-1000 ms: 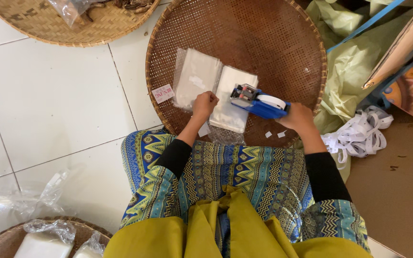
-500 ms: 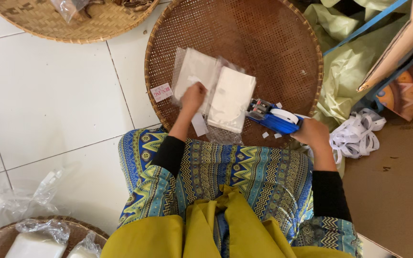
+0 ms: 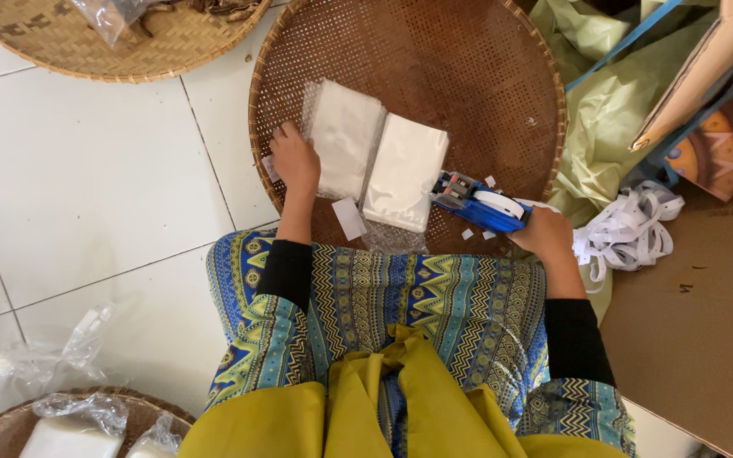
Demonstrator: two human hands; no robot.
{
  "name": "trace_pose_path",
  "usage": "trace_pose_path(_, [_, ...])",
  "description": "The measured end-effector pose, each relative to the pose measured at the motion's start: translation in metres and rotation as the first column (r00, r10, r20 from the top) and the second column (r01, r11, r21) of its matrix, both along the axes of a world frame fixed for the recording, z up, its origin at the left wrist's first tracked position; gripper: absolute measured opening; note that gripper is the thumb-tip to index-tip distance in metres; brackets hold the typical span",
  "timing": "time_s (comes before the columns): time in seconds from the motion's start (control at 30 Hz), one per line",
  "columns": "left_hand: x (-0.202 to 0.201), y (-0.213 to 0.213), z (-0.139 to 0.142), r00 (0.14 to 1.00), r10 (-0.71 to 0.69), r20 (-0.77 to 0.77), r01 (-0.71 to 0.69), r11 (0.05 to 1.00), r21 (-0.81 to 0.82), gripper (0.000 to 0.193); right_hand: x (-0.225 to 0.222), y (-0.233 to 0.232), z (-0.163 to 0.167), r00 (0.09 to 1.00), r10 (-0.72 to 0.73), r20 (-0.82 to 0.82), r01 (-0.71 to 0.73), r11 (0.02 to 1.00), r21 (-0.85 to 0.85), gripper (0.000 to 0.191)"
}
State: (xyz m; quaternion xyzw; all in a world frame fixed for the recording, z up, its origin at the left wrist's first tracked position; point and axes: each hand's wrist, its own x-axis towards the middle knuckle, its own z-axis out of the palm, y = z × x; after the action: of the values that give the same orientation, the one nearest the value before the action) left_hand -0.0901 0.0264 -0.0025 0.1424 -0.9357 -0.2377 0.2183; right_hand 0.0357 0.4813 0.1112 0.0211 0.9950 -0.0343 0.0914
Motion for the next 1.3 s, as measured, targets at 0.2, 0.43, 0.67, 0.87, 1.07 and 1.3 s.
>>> trace_pose_path(0.2, [0.02, 0.063, 0.015, 0.929, -0.321, 0.184, 0.268, 0.927, 0.264, 0.052, -0.001, -0.001, 0.0, 1.0, -0.006, -0.004, 0.006, 0.999, -0.04, 0.056])
trace_pose_path(0.43, [0.024, 0.077, -0.02, 0.814, -0.462, 0.352, 0.276, 0.841, 0.466, 0.038, 0.0, 0.0, -0.003, 0.998, -0.045, 0.04, 0.045, 0.999, -0.002, 0.055])
trace_pose_path(0.67, [0.027, 0.077, -0.014, 0.833, -0.463, 0.302, 0.287, 0.829, 0.479, 0.034, 0.002, -0.002, -0.004, 0.996, -0.074, 0.05, 0.074, 0.997, -0.015, 0.055])
trace_pose_path(0.87, [0.029, 0.079, -0.009, 0.841, -0.43, 0.328, 0.253, 0.849, 0.464, 0.037, 0.002, -0.003, -0.004, 0.998, -0.042, 0.036, 0.043, 0.999, -0.014, 0.052])
trace_pose_path(1.07, [0.026, 0.076, -0.022, 0.871, -0.401, 0.284, 0.25, 0.859, 0.447, 0.024, 0.003, -0.012, 0.005, 0.996, -0.08, 0.032, 0.082, 0.996, -0.043, 0.053])
trace_pose_path(1.3, [0.027, 0.076, -0.016, 0.896, -0.39, 0.213, 0.234, 0.822, 0.519, 0.021, -0.001, -0.02, 0.022, 0.997, -0.071, 0.034, 0.074, 0.99, -0.122, 0.057])
